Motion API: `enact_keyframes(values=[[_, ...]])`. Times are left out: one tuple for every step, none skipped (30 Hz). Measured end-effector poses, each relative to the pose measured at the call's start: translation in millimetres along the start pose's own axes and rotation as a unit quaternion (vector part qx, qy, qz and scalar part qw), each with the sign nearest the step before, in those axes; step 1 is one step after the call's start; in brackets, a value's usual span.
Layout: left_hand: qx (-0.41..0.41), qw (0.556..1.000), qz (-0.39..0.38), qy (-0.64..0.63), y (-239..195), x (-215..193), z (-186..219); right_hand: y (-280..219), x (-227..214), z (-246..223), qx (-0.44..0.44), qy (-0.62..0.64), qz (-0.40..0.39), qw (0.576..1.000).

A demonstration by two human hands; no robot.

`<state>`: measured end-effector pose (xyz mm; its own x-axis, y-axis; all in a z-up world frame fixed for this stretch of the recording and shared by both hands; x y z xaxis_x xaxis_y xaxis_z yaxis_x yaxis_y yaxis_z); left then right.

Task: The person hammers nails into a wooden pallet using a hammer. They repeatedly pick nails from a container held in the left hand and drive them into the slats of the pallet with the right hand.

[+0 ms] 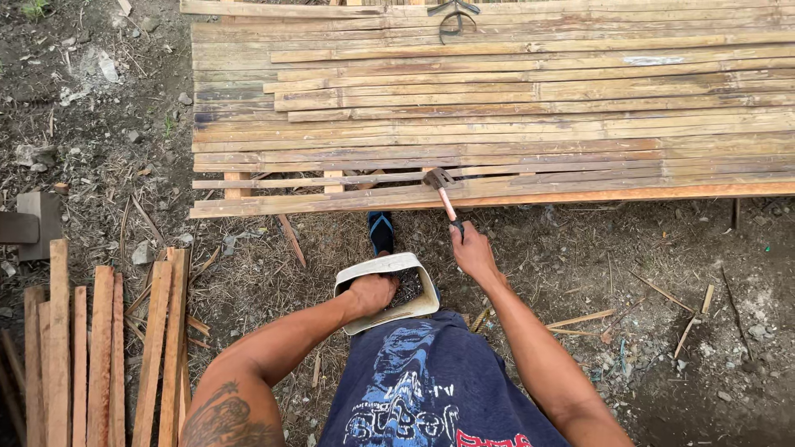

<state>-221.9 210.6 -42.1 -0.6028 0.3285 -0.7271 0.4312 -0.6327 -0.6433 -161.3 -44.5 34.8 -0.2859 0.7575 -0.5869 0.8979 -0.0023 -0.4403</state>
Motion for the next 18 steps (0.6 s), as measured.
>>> enact_keyframes(values=[[0.005, 0.999, 0.036, 0.003, 0.6, 1.1, -0.5, 1.1, 0.8, 1.0, 0.009, 0.001, -0.003, 1.0], [0.004, 0.999, 0.025, 0.039, 1.1, 3.1, -1.8, 2.1, 1.7, 2.0, 0.017, 0.002, -0.005, 1.0], [0.004, 0.997, 0.015, 0.075, 0.9, 4.7, -2.7, 3.1, 2.6, 3.3, 0.026, 0.004, -0.007, 1.0], [0.004, 0.994, 0.004, 0.11, 0.7, 6.7, -1.2, 2.2, 2.8, 4.8, 0.013, -0.001, -0.001, 1.0], [0.014, 0.991, 0.002, 0.133, 0.2, 8.0, 1.1, 0.4, 3.1, 6.3, 0.0, -0.006, 0.004, 1.0], [0.021, 0.987, 0.002, 0.157, 0.4, 8.0, 3.0, 0.4, 2.6, 6.5, -0.016, -0.012, 0.01, 1.0], [0.028, 0.983, 0.002, 0.181, 0.3, 7.5, 5.6, -0.8, 2.1, 7.9, -0.002, -0.008, 0.005, 1.0], [0.007, 0.993, -0.016, 0.116, 1.0, 4.1, 2.3, 1.7, 1.8, 6.3, 0.009, -0.002, 0.002, 1.0], [-0.013, 0.998, -0.034, 0.051, 2.1, 0.0, 0.0, 3.9, 1.3, 4.6, 0.02, 0.004, -0.002, 1.0], [-0.03, 0.998, -0.053, -0.016, 1.3, -1.9, 1.4, 2.7, 1.0, 4.4, 0.016, 0.005, -0.001, 1.0], [-0.025, 0.999, -0.023, 0.01, -0.2, -7.1, 3.3, 1.9, 0.7, 4.0, 0.013, 0.006, 0.0, 1.0], [-0.02, 0.999, 0.006, 0.035, -2.9, -13.2, 6.8, 0.1, 0.8, 3.6, 0.011, 0.007, 0.0, 1.0], [-0.014, 0.997, 0.035, 0.06, -7.1, -20.9, 10.3, -0.9, 1.4, 2.7, 0.013, 0.007, -0.002, 1.0], [-0.017, 0.999, 0.021, 0.02, -11.7, -28.9, 13.0, -0.8, 0.4, 1.8, 0.014, 0.005, -0.003, 1.0], [-0.019, 1.0, 0.006, -0.019, -18.7, -37.8, 15.7, 0.3, -0.4, 0.4, 0.016, 0.003, -0.005, 1.0], [-0.018, 0.998, -0.01, -0.059, -26.1, -47.9, 21.2, -0.8, -1.5, 0.9, 0.023, 0.008, -0.008, 1.0], [-0.004, 0.996, 0.01, -0.087, -32.1, -61.5, 29.0, -1.4, -2.6, 1.6, 0.031, 0.013, -0.012, 0.999], [0.013, 0.993, 0.029, -0.113, -37.4, -75.6, 37.5, -2.5, -2.3, 2.7, 0.04, 0.02, -0.015, 0.999]])
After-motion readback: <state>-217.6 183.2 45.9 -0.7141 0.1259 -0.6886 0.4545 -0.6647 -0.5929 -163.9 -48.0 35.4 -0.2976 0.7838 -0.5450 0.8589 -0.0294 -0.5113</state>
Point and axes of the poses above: each hand's wrist, its own y-axis towards the middle knuckle, its own x-axis out of the palm, z = x × y, the point moved 2 cm from there along y, towards the middle knuckle, and after that the axes turned 7 degrees about -z, right-handed, at the moved point
